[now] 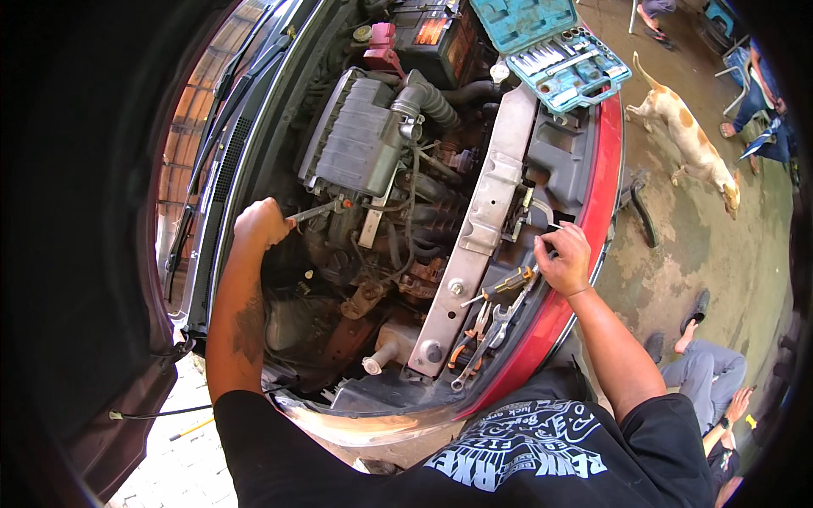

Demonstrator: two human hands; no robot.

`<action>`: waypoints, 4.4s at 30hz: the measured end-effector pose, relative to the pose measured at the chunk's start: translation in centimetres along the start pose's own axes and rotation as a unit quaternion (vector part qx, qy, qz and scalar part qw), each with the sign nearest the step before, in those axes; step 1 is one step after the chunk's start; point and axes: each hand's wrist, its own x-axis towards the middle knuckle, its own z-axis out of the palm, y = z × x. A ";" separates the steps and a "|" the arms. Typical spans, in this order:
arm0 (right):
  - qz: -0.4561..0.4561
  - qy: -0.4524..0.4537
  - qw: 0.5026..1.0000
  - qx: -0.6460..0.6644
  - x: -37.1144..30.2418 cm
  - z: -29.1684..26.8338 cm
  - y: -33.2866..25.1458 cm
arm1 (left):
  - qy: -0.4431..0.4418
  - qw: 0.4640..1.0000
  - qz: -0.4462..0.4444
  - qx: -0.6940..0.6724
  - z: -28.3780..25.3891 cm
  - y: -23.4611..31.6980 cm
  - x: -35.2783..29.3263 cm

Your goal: The person uses a wrench to loosen bolts on the car engine, then uses their hands to unscrew a component and remove it.

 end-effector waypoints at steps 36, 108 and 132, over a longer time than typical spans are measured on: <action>-0.004 0.006 1.000 -0.009 -0.1 -0.1 0.5 | 0.197 0.860 -0.095 -0.461 24.8 9.1 -6.3; -0.008 0.019 1.000 0.009 -0.1 0.2 0.0 | -0.037 0.997 -0.029 -0.062 2.8 -2.6 0.4; -0.008 0.019 1.000 -0.001 0.0 0.0 0.1 | -0.089 0.974 -0.008 -0.206 6.5 -3.2 2.1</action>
